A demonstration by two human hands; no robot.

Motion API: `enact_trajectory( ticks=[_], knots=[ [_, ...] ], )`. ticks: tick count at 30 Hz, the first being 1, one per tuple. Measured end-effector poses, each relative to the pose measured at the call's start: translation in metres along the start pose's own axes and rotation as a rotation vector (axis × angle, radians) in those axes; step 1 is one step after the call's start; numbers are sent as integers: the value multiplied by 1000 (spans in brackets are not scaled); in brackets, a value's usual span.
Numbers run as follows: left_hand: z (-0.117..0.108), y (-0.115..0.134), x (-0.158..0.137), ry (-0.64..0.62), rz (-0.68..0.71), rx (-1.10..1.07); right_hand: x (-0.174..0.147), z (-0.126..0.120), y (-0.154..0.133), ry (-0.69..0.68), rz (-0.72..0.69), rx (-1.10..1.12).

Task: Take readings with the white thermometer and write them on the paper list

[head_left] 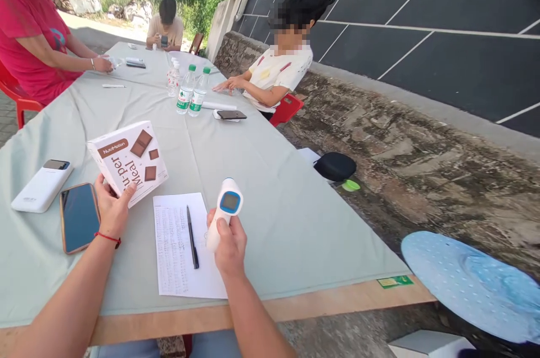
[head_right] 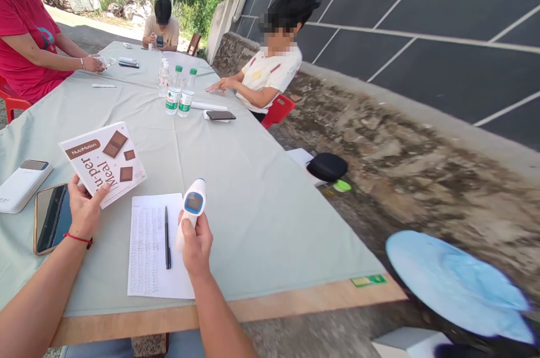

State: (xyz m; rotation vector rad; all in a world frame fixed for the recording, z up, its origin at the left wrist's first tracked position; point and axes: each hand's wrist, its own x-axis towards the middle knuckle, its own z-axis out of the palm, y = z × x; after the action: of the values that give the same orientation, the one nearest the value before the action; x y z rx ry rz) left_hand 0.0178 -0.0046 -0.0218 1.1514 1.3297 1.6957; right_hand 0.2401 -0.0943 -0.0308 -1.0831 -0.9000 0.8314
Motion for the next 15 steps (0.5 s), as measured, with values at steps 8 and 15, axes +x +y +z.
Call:
enact_trajectory(
  ticks=[8, 15],
  knots=[
    [-7, -7, 8, 168, 39, 210, 4, -7, -2, 72, 6, -7],
    [-6, -8, 12, 12, 110, 124, 11, -12, 0, 81, -4, -192]
  ],
)
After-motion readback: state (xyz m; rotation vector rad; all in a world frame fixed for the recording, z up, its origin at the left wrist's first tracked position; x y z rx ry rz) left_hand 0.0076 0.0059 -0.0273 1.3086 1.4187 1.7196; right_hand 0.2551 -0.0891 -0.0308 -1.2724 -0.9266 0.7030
